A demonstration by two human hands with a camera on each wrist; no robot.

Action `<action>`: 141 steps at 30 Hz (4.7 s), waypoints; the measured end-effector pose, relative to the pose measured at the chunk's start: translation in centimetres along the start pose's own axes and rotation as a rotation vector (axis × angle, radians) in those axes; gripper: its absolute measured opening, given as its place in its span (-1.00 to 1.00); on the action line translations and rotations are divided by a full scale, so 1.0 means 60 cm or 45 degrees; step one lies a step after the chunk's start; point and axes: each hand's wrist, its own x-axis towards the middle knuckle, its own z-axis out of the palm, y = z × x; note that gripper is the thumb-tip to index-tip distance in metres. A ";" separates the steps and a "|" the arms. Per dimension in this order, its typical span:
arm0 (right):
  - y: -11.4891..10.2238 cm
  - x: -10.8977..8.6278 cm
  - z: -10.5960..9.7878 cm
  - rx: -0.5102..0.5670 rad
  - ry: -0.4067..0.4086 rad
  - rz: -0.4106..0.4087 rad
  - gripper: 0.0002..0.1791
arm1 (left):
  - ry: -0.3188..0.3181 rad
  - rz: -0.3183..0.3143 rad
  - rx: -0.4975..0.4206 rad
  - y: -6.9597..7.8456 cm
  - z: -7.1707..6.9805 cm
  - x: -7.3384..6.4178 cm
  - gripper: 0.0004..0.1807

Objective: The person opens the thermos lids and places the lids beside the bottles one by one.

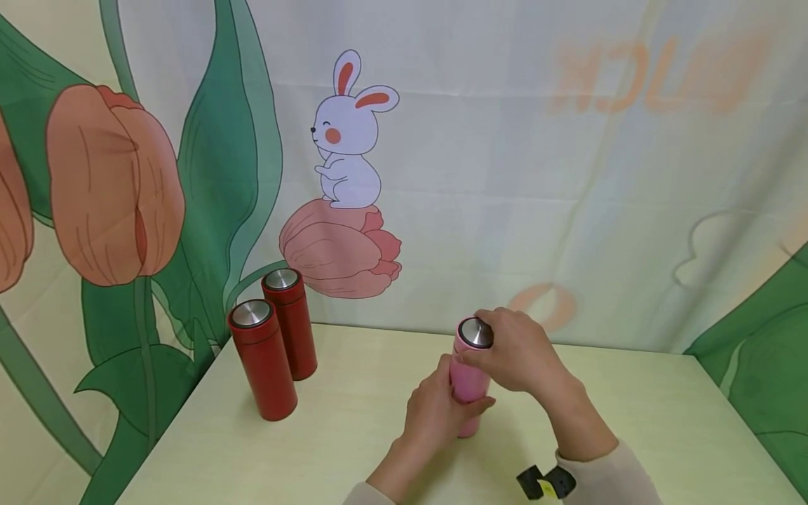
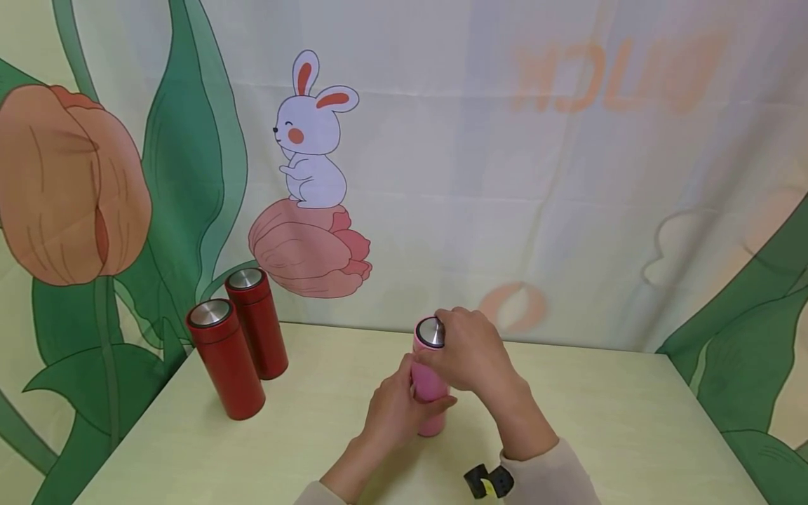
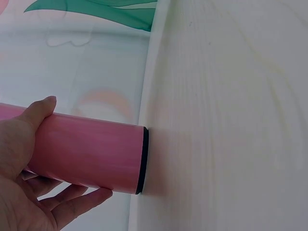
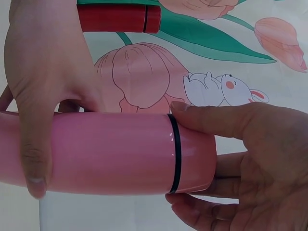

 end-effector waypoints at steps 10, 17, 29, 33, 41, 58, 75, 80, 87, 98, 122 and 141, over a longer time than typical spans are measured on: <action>0.008 0.002 -0.008 0.052 -0.073 -0.023 -0.28 | -0.001 0.007 -0.013 -0.001 0.000 0.001 -0.32; 0.012 0.004 -0.007 0.067 -0.088 -0.061 -0.34 | -0.014 -0.005 -0.043 -0.002 0.000 0.000 -0.33; 0.022 0.008 -0.005 0.162 -0.122 -0.104 -0.35 | -0.003 0.018 -0.037 -0.004 0.000 -0.001 -0.32; 0.025 0.008 -0.005 0.197 -0.141 -0.109 -0.33 | -0.007 0.019 -0.041 -0.005 0.001 0.000 -0.33; 0.031 0.007 -0.006 0.286 -0.180 -0.135 -0.30 | -0.009 0.031 -0.045 -0.004 -0.002 -0.002 -0.30; 0.050 0.010 0.000 0.438 -0.212 -0.218 -0.27 | 0.002 0.038 -0.042 -0.005 0.000 -0.001 -0.31; 0.048 0.002 0.005 0.366 -0.142 -0.155 -0.04 | 0.005 0.016 -0.045 -0.007 0.002 -0.001 -0.31; 0.033 -0.002 -0.002 0.220 -0.078 -0.042 -0.06 | -0.003 0.010 -0.041 -0.004 0.001 -0.001 -0.30; 0.012 -0.009 -0.006 0.161 -0.063 0.059 -0.06 | -0.006 0.022 -0.042 -0.003 0.001 0.000 -0.29; -0.004 -0.002 0.008 0.019 0.033 0.104 -0.41 | -0.031 0.002 -0.028 -0.003 0.000 0.000 -0.05; -0.014 0.004 -0.008 -0.030 -0.059 0.071 -0.61 | -0.016 0.015 -0.019 -0.002 0.000 0.001 -0.32; 0.003 0.013 -0.012 0.018 -0.176 -0.027 -0.43 | -0.019 0.031 -0.015 -0.003 0.000 0.001 -0.30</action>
